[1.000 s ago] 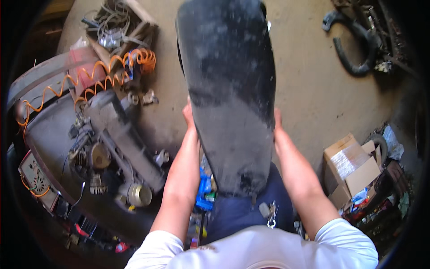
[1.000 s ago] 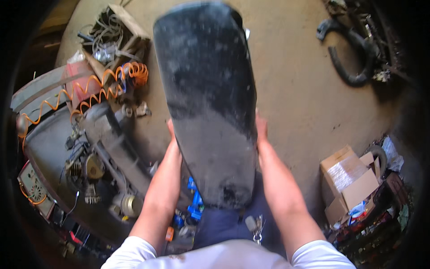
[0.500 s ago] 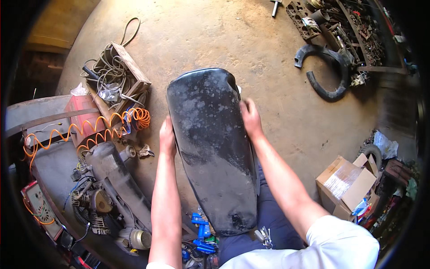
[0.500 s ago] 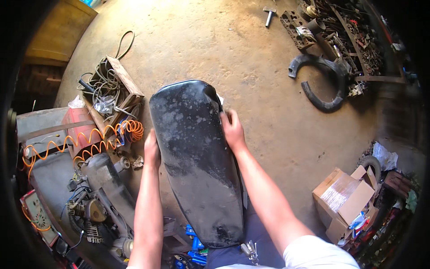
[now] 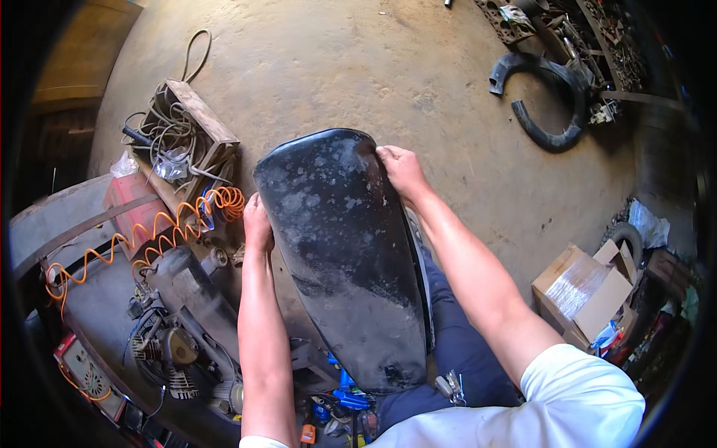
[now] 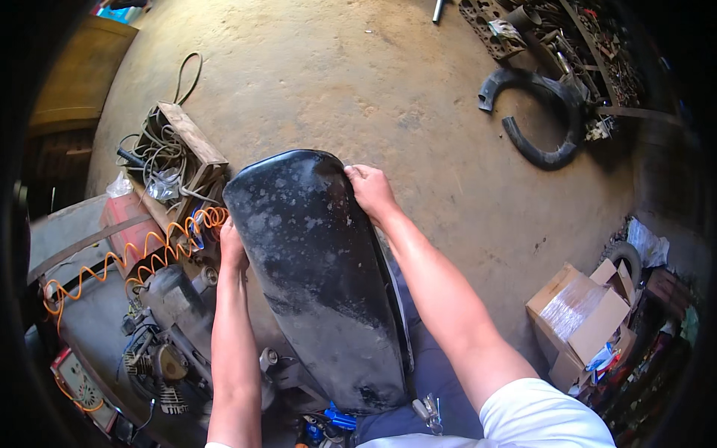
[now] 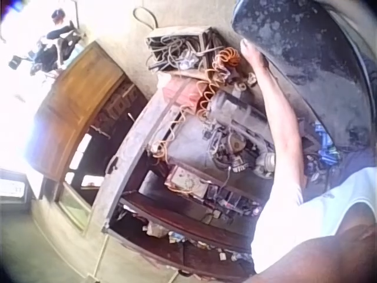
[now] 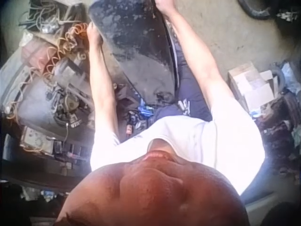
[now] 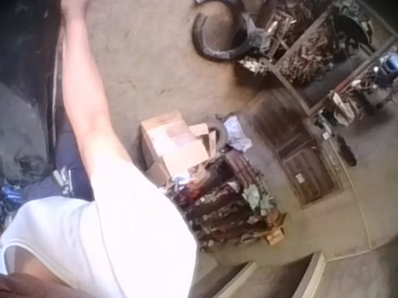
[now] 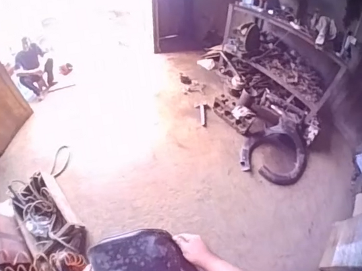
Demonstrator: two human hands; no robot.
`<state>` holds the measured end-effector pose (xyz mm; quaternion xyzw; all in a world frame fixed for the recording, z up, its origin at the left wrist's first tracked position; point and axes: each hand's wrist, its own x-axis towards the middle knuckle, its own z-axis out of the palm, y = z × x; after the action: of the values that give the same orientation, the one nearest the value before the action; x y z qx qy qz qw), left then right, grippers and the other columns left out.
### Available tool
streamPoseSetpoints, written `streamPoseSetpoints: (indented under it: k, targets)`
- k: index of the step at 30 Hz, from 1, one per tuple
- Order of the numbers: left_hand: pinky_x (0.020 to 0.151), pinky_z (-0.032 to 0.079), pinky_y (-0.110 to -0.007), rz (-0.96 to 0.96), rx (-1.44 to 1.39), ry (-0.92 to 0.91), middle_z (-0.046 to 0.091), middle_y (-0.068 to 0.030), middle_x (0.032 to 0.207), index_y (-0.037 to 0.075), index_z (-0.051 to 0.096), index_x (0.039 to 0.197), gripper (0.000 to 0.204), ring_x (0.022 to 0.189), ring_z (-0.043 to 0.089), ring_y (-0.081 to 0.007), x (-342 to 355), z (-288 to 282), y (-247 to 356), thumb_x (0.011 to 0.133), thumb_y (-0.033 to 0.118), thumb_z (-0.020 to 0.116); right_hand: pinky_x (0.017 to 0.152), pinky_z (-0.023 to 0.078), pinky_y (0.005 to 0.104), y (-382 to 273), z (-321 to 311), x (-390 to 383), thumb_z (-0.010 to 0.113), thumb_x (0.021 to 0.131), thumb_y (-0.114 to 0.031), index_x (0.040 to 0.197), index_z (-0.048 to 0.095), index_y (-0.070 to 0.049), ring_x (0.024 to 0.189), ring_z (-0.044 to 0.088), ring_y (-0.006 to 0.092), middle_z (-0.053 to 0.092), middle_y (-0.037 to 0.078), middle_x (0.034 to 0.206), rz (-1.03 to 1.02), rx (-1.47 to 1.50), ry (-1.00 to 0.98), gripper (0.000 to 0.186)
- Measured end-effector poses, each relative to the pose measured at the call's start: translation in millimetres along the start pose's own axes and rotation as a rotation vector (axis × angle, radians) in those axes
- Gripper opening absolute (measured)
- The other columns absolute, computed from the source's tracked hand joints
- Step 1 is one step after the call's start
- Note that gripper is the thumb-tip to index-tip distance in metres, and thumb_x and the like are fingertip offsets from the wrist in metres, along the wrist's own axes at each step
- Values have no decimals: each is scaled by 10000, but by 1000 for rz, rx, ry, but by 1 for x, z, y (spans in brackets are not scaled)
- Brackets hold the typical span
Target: Replacing or repairing the cover and securing the underside of a motorcycle seat.
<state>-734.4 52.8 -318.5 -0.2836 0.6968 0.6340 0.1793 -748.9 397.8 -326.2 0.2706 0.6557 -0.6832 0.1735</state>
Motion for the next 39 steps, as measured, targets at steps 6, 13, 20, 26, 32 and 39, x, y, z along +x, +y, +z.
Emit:
streamPoseSetpoints:
  k: [6,13,20,26,32,39]
  targets:
    - [785,647,-382,-314,-555,-277,750,-178,1118,-67,667,1266,293,909,761,-256,14,-1,-31,1031,100,613,772,656,379,41,-9,27,729,997,-159,1091,752,64,832,771,196,791,146,1001,582,685,-526,243]
    - [797,613,-329,-46,-455,-212,747,-132,1125,-56,671,1257,295,937,728,-196,10,-7,-54,1051,146,607,766,630,338,51,0,13,691,1028,-263,1131,758,34,837,747,169,784,109,1022,454,544,-411,321]
    - [815,610,-339,46,-450,-132,750,-114,1111,-52,692,1207,282,945,720,-187,-8,-8,-48,1038,164,626,819,598,320,12,17,18,527,1081,-583,1216,721,-35,908,710,136,761,50,1024,338,583,-444,596]
    - [816,613,-347,-161,-624,-199,757,-107,1086,-40,707,1182,270,933,721,-189,-12,7,-53,1032,172,633,799,566,362,39,16,29,531,1060,-645,1126,730,-19,812,656,142,741,42,969,346,429,-327,660]
    - [786,581,-328,-184,-438,59,746,-73,1017,-18,720,1126,414,865,686,-151,-36,1,-49,1077,381,624,990,490,373,53,-7,-31,477,1131,-491,1247,672,57,1041,661,215,744,134,1133,-24,-194,-59,593]
    - [754,528,-312,-5,40,377,723,-20,853,-17,739,984,440,805,613,-92,-93,-3,-80,1103,387,611,901,533,296,86,-15,-111,588,1109,-356,1266,700,48,1013,655,120,743,65,1156,347,141,-75,447]
